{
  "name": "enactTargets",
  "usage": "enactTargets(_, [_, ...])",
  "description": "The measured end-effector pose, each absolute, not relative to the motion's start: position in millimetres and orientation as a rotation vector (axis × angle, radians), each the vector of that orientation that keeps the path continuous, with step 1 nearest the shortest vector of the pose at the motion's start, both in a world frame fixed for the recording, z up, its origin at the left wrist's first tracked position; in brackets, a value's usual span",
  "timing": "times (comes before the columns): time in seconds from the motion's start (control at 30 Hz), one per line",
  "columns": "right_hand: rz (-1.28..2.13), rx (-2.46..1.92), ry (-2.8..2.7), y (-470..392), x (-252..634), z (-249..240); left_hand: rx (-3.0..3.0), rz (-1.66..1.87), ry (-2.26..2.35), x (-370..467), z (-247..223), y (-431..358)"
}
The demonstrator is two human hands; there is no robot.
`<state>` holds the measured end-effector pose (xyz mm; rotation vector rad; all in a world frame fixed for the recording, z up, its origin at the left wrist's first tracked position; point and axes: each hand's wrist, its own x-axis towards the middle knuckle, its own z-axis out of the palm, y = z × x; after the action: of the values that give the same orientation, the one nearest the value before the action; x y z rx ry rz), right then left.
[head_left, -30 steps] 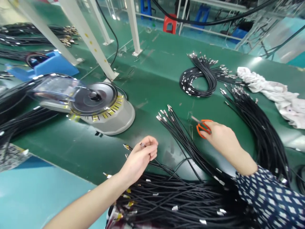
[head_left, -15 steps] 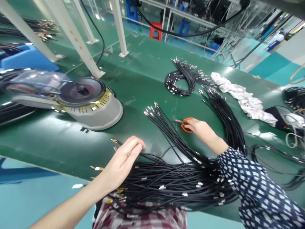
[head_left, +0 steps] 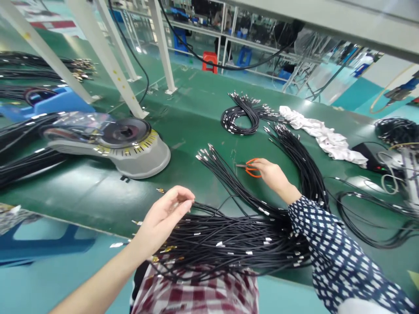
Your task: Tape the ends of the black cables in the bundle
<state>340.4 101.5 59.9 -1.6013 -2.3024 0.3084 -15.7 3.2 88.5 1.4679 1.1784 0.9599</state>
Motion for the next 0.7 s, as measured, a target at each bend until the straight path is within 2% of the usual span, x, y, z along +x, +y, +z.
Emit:
enactTargets(0.3, [0.599, -1.512, -1.809, 92, 325, 69, 1.139, 1.038, 1.138, -16, 96, -4])
enactTargets(0.37, [0.868, -1.433, -1.658, 79, 310, 80, 1.08, 1.006, 1.113, -14, 93, -6])
enactTargets(0.43, [1.341, -1.28, -1.333, 62, 288, 90, 1.03, 0.95, 1.081, -10, 87, -8])
enactTargets(0.5, [1.628, -1.157, -1.068, 44, 262, 95, 0.978, 0.891, 1.038, -5, 79, -13])
enactTargets(0.7, [1.832, -1.012, -0.961, 12, 188, 83, 0.867, 0.912, 1.013, -3, 67, -28])
